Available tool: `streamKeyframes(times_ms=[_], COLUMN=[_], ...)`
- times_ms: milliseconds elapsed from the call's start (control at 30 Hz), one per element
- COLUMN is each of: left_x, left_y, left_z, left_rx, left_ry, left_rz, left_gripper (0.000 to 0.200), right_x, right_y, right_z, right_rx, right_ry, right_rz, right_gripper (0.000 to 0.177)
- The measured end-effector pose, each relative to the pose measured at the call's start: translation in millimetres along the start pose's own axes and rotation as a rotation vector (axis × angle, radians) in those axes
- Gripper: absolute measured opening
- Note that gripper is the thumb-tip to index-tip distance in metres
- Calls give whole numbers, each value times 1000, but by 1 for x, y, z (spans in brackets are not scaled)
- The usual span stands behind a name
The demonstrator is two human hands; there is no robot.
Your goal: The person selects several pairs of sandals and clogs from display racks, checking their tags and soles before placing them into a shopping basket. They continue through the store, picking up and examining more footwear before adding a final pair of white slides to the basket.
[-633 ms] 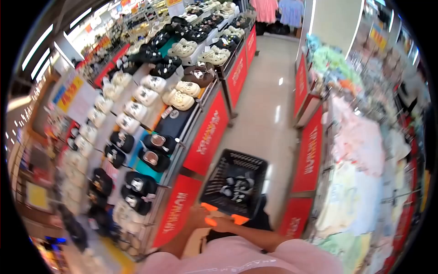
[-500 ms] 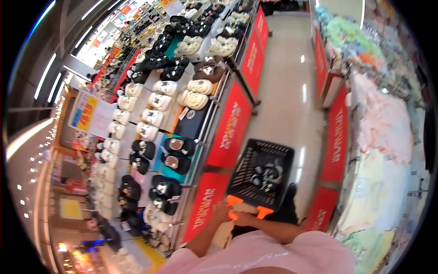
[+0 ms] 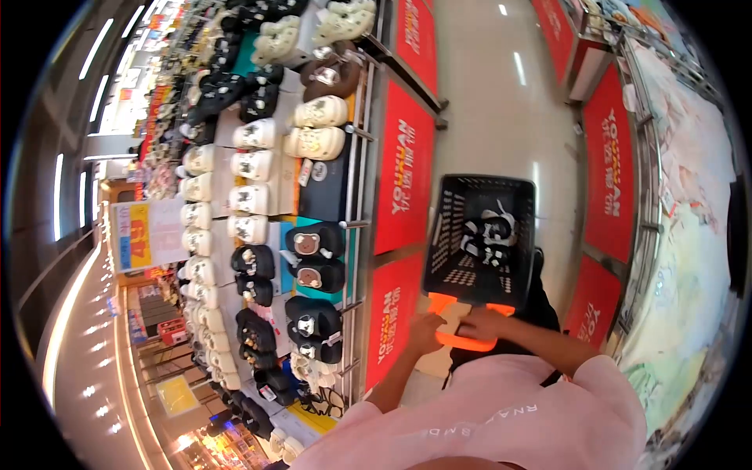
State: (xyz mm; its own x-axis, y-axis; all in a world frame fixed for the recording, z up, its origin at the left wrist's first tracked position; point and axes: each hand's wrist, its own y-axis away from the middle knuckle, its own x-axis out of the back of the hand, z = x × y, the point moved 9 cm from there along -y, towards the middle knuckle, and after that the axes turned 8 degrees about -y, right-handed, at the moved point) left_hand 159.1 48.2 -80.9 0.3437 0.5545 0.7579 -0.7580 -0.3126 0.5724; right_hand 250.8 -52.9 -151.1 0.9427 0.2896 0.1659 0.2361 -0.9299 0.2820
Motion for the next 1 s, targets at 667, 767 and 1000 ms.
streamKeyframes(times_ms=[667,767,1000], left_x=[-262,-254,-374], left_y=[-421,-452,-501], left_z=[-155,-128,-155], left_rx=[612,564,440], left_ry=[405,383,825], left_rz=[-296,-371,-256], left_gripper=[96,109,95], right_x=[221,221,216], right_y=[45,47,42], right_z=[267,264,282], right_rx=[-1326,-1317,-1195], right_ry=[-110,-133,-148], right_rz=[982,985,1050], right_gripper=[32,37,40])
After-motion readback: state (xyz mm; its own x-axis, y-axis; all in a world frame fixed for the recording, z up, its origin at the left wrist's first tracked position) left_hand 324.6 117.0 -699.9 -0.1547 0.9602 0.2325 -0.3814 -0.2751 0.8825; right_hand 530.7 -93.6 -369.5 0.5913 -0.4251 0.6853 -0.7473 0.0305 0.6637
